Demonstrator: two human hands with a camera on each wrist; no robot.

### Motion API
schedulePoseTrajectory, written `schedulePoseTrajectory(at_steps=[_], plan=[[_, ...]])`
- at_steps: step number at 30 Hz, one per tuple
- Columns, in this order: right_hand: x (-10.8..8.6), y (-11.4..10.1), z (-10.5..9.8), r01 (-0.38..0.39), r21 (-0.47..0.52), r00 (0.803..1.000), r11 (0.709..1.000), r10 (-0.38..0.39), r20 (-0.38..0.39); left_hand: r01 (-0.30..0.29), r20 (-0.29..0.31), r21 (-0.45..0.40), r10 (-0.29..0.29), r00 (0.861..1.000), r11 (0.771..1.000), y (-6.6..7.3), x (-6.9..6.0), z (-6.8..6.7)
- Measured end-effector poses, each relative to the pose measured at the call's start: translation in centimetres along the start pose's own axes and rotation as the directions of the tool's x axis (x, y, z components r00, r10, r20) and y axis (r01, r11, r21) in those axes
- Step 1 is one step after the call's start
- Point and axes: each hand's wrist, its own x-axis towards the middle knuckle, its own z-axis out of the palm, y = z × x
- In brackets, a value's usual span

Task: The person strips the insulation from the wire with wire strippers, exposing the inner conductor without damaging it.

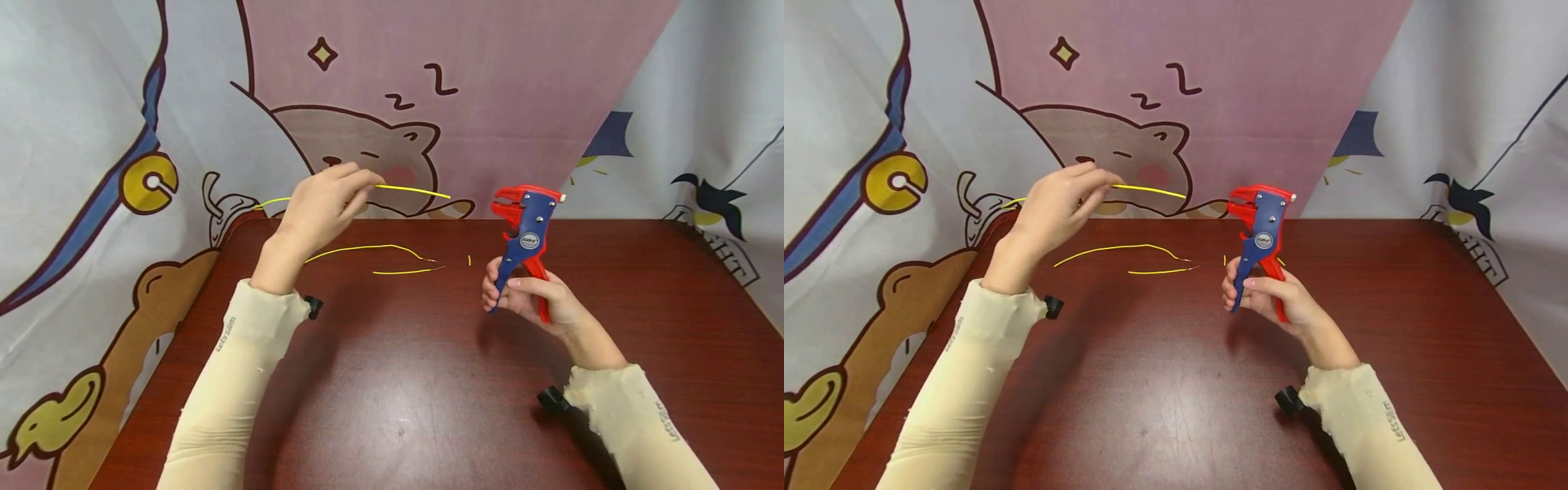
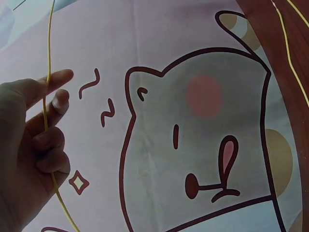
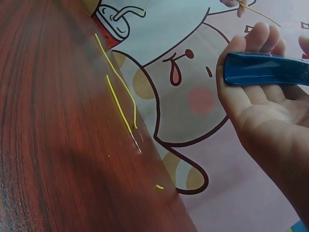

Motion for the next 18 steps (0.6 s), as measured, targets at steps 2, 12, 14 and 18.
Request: schedulePoseTrajectory(at_steps=[2, 12, 14, 18], plan=[[0.1, 0.1, 0.0, -0.004, 0.002, 1.0, 1.0, 0.004, 0.015, -0.027, -0.018, -0.001, 0.026, 0.999, 1.0, 0.1, -0.1, 0.1], [0.5, 0.5, 0.4, -0.011, 0.004, 0.997, 1.0, 0.01, 0.076, -0.098, -0.042, 0.026, 0.1, 0.994, 0.995, 1.1, 0.0, 0.5], [0.6, 0.6, 0.5, -0.007, 0.006, 0.996, 1.0, 0.007, 0.088, -0.116, -0.04, 0.018, 0.116, 0.992, 0.993, 1.2, 0.0, 0.7], [0.8, 0.8, 0.7, 0.003, 0.014, 0.994, 1.0, -0.005, 0.105, -0.155, -0.037, 0.0, 0.155, 0.987, 0.988, 1.3, 0.0, 0.8]])
